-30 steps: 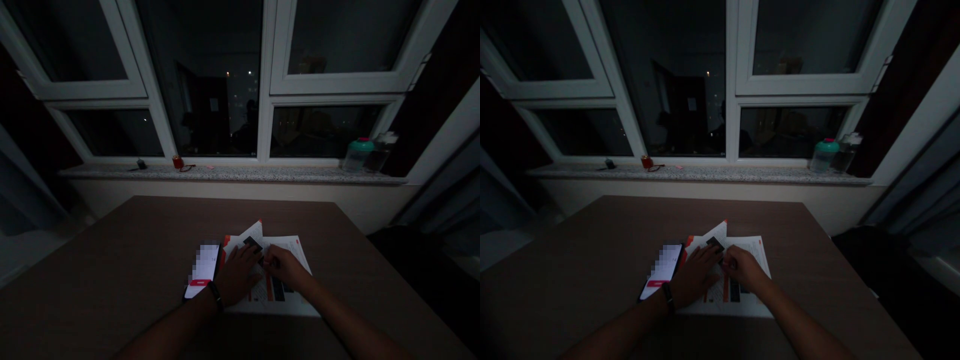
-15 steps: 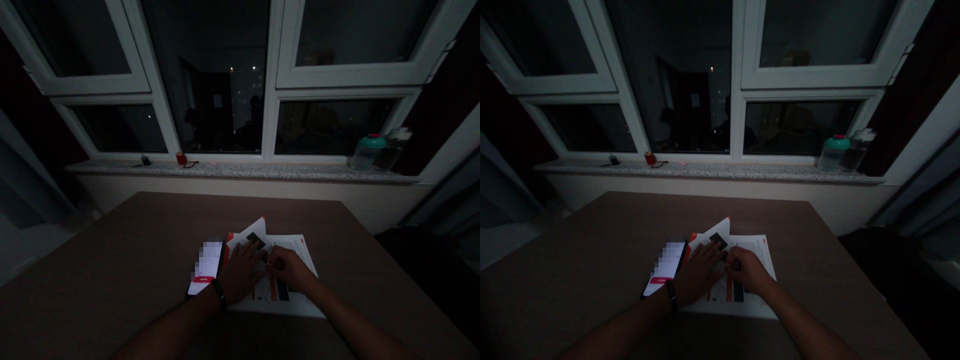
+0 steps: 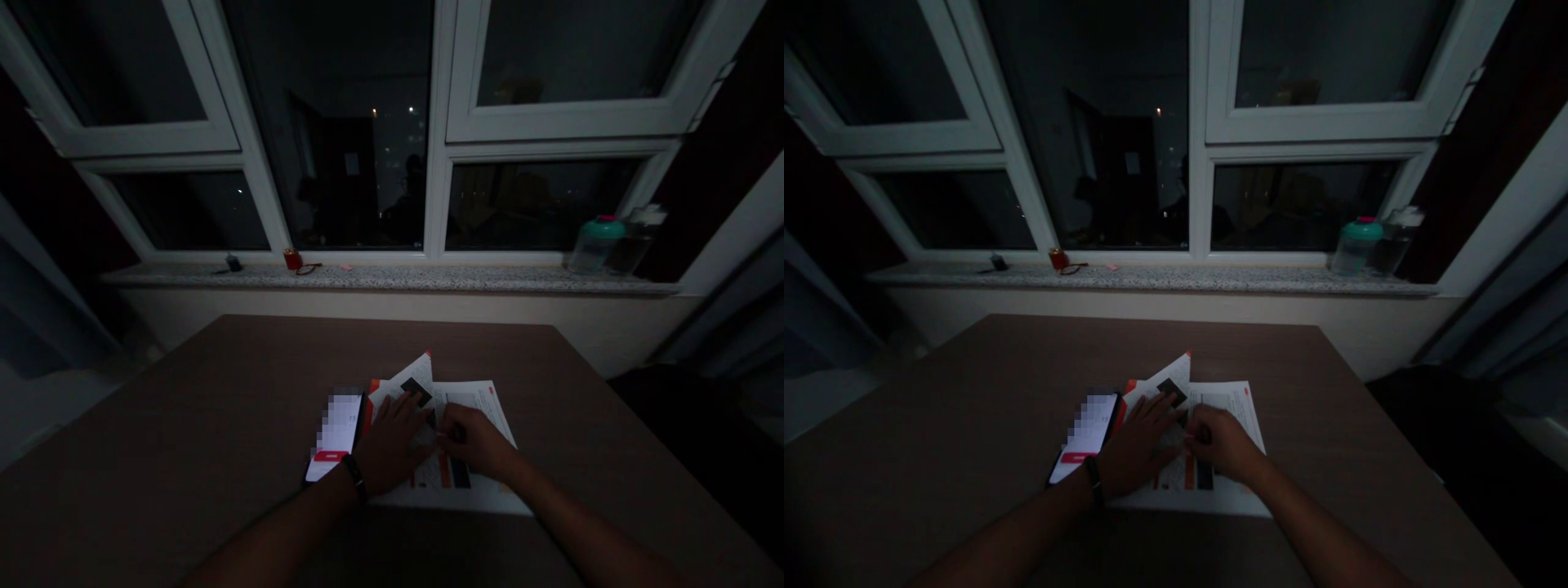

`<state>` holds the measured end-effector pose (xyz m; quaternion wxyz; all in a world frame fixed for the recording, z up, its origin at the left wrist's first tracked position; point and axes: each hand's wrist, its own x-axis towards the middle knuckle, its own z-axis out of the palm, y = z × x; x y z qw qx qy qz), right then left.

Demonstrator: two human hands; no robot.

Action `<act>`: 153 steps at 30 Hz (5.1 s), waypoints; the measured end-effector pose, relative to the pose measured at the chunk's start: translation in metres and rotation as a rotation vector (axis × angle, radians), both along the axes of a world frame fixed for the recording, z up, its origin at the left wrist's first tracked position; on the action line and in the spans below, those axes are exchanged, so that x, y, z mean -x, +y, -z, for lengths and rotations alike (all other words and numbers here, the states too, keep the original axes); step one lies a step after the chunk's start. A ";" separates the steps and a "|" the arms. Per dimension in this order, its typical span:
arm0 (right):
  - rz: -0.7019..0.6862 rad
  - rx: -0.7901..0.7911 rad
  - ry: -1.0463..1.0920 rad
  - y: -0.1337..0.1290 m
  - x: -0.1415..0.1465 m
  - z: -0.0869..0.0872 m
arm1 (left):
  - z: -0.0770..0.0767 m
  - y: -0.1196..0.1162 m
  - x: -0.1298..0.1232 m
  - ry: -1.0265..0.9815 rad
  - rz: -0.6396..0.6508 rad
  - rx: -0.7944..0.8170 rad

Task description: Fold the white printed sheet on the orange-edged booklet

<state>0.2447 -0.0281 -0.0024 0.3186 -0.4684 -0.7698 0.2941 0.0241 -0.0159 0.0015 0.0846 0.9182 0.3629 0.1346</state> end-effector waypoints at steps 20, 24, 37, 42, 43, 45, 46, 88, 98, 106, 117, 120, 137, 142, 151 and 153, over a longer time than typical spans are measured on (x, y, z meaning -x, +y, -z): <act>0.020 0.026 0.045 0.007 -0.001 0.007 | 0.000 0.003 0.000 0.030 0.020 0.045; -0.110 0.061 0.050 0.003 -0.002 0.003 | 0.001 0.002 0.000 0.015 0.025 0.026; -0.066 0.055 -0.002 0.001 0.003 0.003 | 0.004 0.002 0.001 0.012 0.020 -0.001; -0.154 0.088 0.025 0.001 0.000 0.001 | 0.001 0.002 0.001 0.022 0.019 0.013; -0.194 0.091 0.026 0.000 0.000 -0.001 | 0.000 0.002 0.001 0.025 0.022 0.016; -0.265 0.093 0.026 -0.003 -0.001 -0.006 | -0.001 0.002 0.000 0.029 0.024 0.024; -0.289 0.099 0.023 -0.004 -0.001 -0.008 | -0.001 0.002 0.000 0.030 0.025 0.028; 0.021 -0.069 -0.006 0.010 0.002 0.006 | -0.008 0.000 0.001 -0.029 0.079 0.019; 0.045 -0.067 -0.078 0.013 0.001 0.011 | -0.006 0.001 0.001 -0.022 0.045 0.021; 0.099 -0.088 -0.056 0.017 -0.003 0.013 | -0.007 0.002 0.002 -0.023 0.053 0.026; 0.000 -0.070 -0.088 0.011 -0.002 0.007 | -0.008 0.001 0.001 -0.038 0.066 0.024; 0.079 -0.020 -0.011 0.013 -0.003 0.006 | -0.008 0.001 0.002 -0.041 0.063 0.025; -0.061 -0.044 -0.003 0.010 -0.005 0.006 | -0.013 -0.001 -0.003 -0.126 0.098 0.042; 0.063 -0.056 -0.023 0.015 -0.002 0.011 | -0.005 0.001 -0.001 -0.130 0.067 0.041; 0.022 -0.051 -0.006 0.013 -0.004 0.011 | -0.009 -0.001 -0.002 -0.107 0.082 0.031; -0.066 -0.053 -0.018 0.010 -0.004 0.009 | -0.010 -0.002 -0.003 -0.112 0.084 0.035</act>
